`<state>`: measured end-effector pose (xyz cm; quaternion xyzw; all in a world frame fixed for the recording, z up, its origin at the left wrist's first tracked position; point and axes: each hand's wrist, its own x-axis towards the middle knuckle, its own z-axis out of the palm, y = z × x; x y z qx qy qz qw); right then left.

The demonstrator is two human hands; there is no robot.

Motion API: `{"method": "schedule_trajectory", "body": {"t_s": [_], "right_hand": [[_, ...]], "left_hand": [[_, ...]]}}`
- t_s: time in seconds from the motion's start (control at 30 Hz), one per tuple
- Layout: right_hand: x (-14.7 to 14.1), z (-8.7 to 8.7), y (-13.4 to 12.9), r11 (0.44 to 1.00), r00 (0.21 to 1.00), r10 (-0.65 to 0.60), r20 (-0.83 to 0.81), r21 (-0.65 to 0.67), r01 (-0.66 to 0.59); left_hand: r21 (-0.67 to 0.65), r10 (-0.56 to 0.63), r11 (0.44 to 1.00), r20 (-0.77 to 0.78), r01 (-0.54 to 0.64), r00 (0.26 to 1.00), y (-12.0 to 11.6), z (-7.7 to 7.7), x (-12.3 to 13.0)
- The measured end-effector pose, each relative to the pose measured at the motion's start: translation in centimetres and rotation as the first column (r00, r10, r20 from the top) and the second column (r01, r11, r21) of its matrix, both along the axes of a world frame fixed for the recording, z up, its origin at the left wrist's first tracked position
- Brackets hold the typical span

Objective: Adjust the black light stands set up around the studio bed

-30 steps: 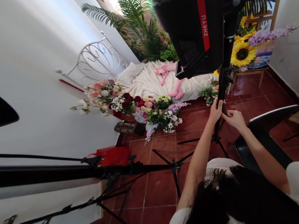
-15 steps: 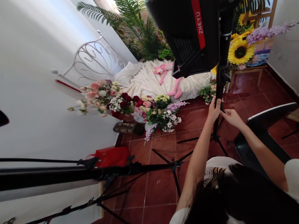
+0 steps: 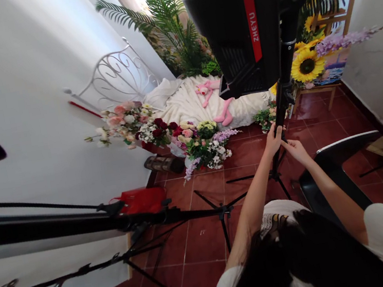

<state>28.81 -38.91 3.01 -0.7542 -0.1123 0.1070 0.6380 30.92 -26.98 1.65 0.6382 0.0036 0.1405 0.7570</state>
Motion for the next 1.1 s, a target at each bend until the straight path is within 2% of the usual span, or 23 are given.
{"method": "schedule_trajectory", "body": {"t_s": [0.33, 0.6, 0.83, 0.97, 1.1], "right_hand": [[-0.3, -0.3, 0.1, 0.994, 0.984, 0.025, -0.178, 0.107, -0.005], [-1.2, 0.4, 0.4, 0.958, 0.929, 0.144, -0.342, 0.283, -0.044], [-1.0, 0.3, 0.3, 0.965, 0.936, 0.14, -0.324, 0.258, -0.055], [-1.0, 0.2, 0.3, 0.966, 0.935, 0.149, -0.323, 0.248, -0.068], [-1.3, 0.0, 0.4, 0.966, 0.938, 0.142, -0.316, 0.252, -0.062]], "left_hand": [[0.025, 0.003, 1.0, 0.016, -0.004, 1.0, 0.1, -0.1, 0.0], [0.036, 0.004, 0.999, -0.003, -0.004, 1.0, 0.0, 0.4, -0.3], [0.032, 0.028, 0.999, -0.067, -0.026, 0.997, -0.1, 0.6, -0.5], [0.022, 0.051, 0.999, -0.095, -0.049, 0.994, 0.5, -0.2, -1.9], [0.038, 0.012, 0.999, -0.107, -0.008, 0.994, 3.3, -2.6, -5.9]]}}
